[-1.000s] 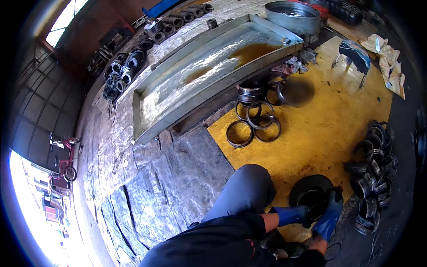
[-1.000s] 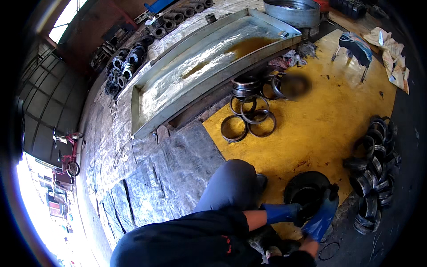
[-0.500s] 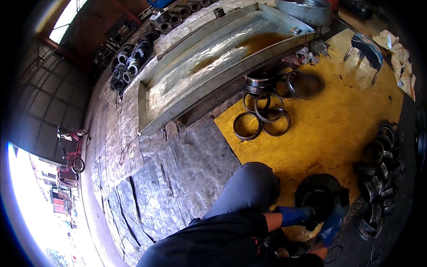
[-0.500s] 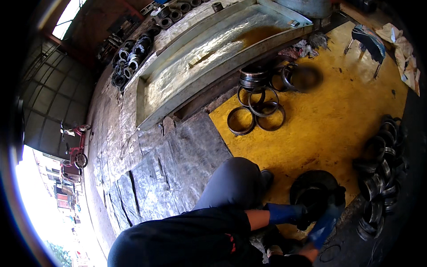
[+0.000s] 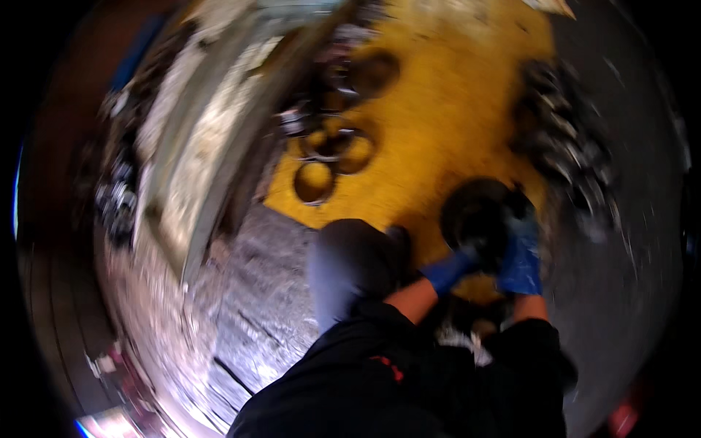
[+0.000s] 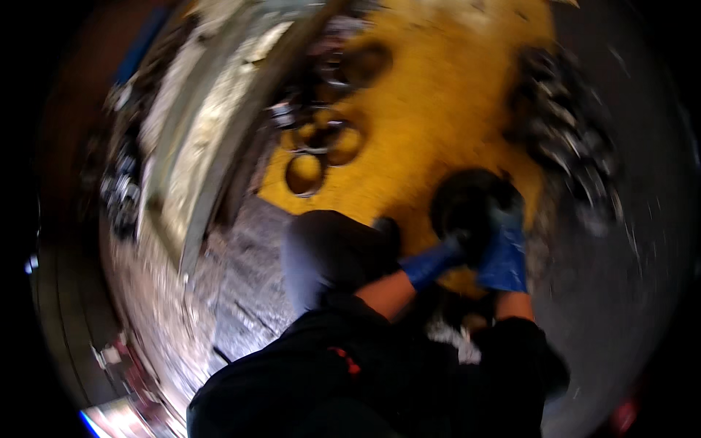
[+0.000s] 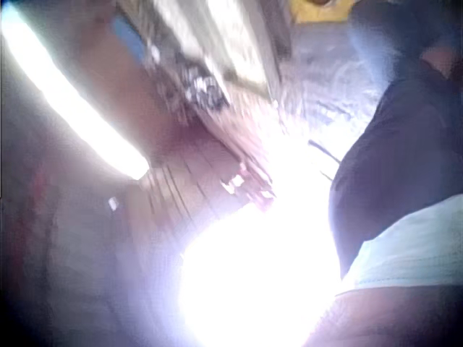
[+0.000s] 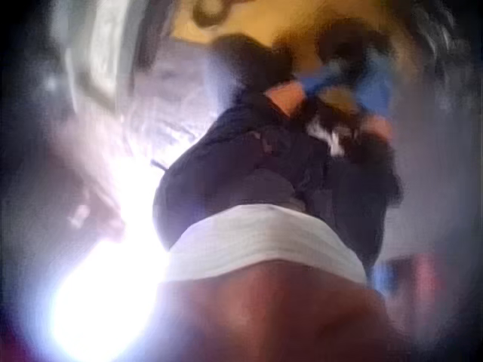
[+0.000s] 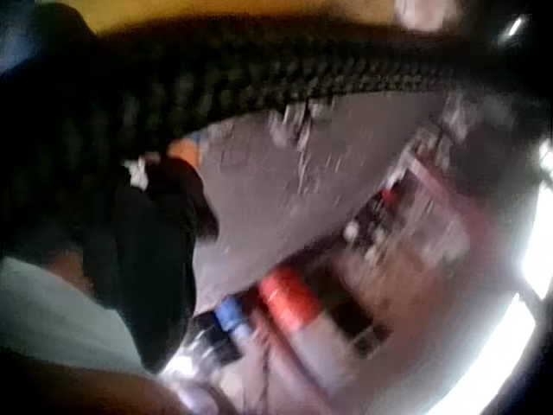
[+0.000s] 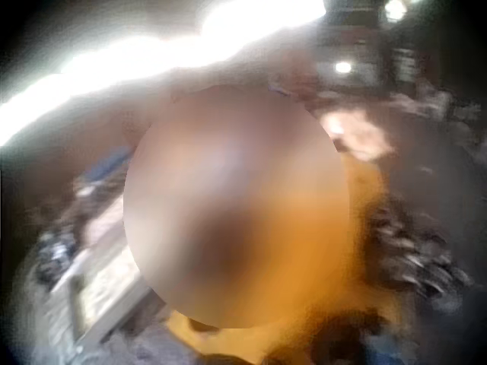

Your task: The person sits on the floor and repeatedly picks up curved metal parts from a pile, wipes them with a dark cloth, and places them back down. The person continues this process for multiple parts throughout the clip.

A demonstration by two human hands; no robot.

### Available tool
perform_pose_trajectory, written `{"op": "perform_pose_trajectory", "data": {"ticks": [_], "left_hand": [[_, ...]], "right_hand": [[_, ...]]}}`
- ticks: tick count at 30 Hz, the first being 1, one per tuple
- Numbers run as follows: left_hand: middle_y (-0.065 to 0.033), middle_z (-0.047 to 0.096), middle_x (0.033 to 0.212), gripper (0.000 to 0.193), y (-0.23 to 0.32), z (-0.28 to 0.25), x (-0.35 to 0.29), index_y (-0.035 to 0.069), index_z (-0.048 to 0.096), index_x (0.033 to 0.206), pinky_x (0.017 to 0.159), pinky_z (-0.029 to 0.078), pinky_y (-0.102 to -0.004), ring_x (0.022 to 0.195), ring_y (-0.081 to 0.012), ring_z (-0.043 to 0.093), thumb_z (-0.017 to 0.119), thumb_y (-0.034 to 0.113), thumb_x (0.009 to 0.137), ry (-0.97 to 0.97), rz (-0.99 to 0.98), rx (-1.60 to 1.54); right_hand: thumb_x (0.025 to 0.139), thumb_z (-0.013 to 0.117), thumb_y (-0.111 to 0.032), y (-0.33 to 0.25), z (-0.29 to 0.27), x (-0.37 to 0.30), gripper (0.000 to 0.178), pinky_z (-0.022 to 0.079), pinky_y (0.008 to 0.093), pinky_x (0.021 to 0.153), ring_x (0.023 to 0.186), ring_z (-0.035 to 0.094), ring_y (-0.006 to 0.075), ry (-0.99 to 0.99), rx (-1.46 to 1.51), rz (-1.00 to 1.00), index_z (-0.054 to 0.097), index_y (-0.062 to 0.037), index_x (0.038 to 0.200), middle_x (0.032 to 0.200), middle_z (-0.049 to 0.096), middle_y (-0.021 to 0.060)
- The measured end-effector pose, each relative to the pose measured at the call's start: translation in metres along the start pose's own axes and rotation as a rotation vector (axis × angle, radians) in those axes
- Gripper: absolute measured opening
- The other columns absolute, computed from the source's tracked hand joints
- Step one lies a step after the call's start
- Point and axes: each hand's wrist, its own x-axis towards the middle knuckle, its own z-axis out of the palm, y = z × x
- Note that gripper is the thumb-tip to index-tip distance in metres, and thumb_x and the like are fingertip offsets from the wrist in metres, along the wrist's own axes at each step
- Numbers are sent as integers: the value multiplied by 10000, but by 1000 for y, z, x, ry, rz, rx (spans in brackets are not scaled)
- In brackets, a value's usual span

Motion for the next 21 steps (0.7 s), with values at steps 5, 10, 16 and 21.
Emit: {"op": "perform_pose_trajectory", "data": {"ticks": [5, 10, 16, 21], "left_hand": [[-122, 580, 1265, 310, -2, 13, -35, 43, 578, 1246, 1005, 428, -385, 1131, -245, 554, 486, 133, 963, -6, 107, 586], [-134, 604, 1225, 274, 1, 40, -69, 24, 616, 1176, 958, 465, -365, 1105, -240, 580, 501, 135, 953, 20, 170, 1449], [-82, 685, 977, 239, -4, 30, -83, 16, 674, 992, 753, 539, -355, 866, -182, 643, 708, -24, 759, 3, 188, 1039], [-80, 687, 961, 263, -5, 47, -86, 30, 681, 945, 725, 541, -338, 823, -161, 650, 726, -54, 700, 51, 223, 1117]], "right_hand": [[701, 785, -301, 32, -3, -80, 791, 423, 392, 1027, 1229, 513, 330, 178, -704, -402, 447, -63, 1376, 1353, 509, 180], [732, 734, -247, 11, -4, -58, 671, 469, 428, 962, 1132, 579, 365, 172, -640, -317, 496, -87, 1340, 1279, 568, 196], [819, 660, -341, 8, -20, 44, 487, 490, 359, 865, 982, 647, 284, -67, -470, 346, 602, -59, 1211, 1072, 678, 145], [834, 636, -334, 6, -35, 55, 413, 480, 341, 834, 924, 652, 243, -242, -324, 295, 661, -51, 1134, 998, 697, 137]]}}
